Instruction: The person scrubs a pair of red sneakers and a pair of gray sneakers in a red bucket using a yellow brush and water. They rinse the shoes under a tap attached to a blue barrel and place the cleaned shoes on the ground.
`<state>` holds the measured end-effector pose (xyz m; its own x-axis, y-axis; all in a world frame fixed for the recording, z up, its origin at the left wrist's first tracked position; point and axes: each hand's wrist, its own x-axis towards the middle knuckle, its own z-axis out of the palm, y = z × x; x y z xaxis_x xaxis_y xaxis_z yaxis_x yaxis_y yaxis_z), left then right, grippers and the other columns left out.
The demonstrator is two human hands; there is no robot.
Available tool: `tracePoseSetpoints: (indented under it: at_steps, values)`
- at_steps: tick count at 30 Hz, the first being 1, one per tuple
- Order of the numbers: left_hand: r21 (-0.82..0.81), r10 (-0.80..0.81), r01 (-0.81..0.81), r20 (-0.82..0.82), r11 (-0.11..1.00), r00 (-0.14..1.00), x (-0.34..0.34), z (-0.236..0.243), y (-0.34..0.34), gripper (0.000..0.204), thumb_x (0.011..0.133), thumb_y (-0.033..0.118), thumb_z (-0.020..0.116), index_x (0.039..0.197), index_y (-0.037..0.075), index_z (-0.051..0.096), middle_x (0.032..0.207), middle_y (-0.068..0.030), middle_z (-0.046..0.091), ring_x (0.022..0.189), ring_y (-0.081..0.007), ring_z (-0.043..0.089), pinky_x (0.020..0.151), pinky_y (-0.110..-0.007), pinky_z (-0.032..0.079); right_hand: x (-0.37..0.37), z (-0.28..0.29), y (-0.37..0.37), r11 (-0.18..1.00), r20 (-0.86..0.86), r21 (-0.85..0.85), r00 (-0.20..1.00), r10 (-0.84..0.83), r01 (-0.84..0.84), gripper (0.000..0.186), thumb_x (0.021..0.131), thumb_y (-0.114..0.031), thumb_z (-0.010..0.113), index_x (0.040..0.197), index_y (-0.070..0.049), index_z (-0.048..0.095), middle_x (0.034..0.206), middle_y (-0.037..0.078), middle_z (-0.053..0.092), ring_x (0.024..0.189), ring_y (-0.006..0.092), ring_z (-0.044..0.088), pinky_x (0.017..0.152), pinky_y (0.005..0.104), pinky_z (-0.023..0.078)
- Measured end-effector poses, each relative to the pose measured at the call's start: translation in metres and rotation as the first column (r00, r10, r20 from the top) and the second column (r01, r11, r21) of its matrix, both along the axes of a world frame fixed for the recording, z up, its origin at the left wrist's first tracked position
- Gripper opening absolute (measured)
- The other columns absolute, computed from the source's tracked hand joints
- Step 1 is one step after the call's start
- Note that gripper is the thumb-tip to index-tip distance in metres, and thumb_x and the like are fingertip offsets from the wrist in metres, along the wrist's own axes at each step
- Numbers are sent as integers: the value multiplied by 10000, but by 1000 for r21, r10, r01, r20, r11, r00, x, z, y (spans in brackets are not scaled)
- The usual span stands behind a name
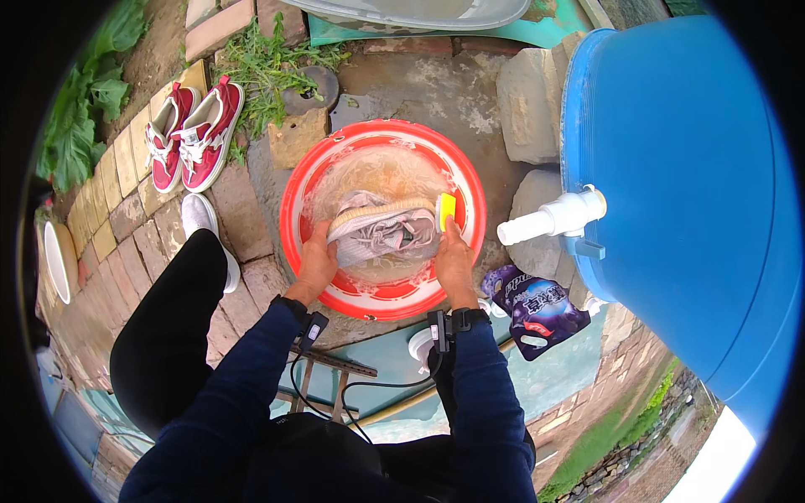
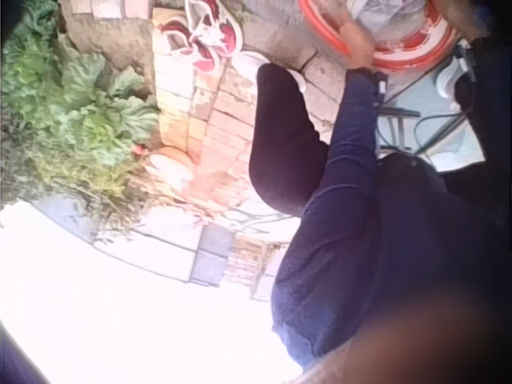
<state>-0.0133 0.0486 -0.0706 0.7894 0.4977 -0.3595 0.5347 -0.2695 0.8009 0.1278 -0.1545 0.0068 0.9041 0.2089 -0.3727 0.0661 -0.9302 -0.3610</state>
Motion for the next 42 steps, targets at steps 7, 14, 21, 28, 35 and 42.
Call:
tracePoseSetpoints:
  at_steps: [7,14,21,28,35,42]
  values:
    - [-109,123,-144,-174,984,977,2,-18,5,255,878,72,626,1116,-19,628,967,-284,687,942,-430,673,808,-470,514,-96,-25,12,950,-199,241,968,-152,198,559,963,-29,499,1507,-103,390,1012,294,667,910,345,697,808,363,521]
    - [-333,275,-351,-257,875,927,3,-26,-4,244,889,159,662,1056,-14,701,894,-180,733,841,-261,708,746,-379,516,-87,8,11,864,-86,393,922,377,-316,580,930,-31,552,1487,-158,453,810,186,596,676,353,623,681,412,533]
    - [-248,176,-217,-177,944,968,15,-22,6,434,957,385,621,1028,-34,712,810,-138,718,736,-204,669,682,-381,509,-48,3,17,922,-11,-126,930,368,-366,637,915,-68,587,1488,-302,438,791,139,604,698,344,634,622,467,509]
    - [-458,281,-418,-337,785,898,12,-9,21,673,1017,583,420,945,-30,689,785,-68,652,717,-154,616,636,-341,518,-89,13,44,872,-212,269,858,468,-409,603,919,-52,598,1483,-214,460,783,174,605,757,350,636,683,445,520]
    - [-769,336,-461,-335,442,880,16,17,13,622,1009,588,394,1225,41,596,1085,-96,694,884,-186,689,704,-345,578,-41,-1,1,930,-61,265,958,279,-254,594,941,-71,592,1503,-142,412,1005,230,670,860,331,685,777,400,533]
    - [-777,282,-410,-307,477,909,23,27,14,365,933,113,665,1278,48,567,1105,-38,677,936,-136,660,714,-256,559,32,-2,19,989,-69,134,995,67,-57,650,888,-155,671,1477,-66,412,1059,254,683,969,370,685,875,454,515]
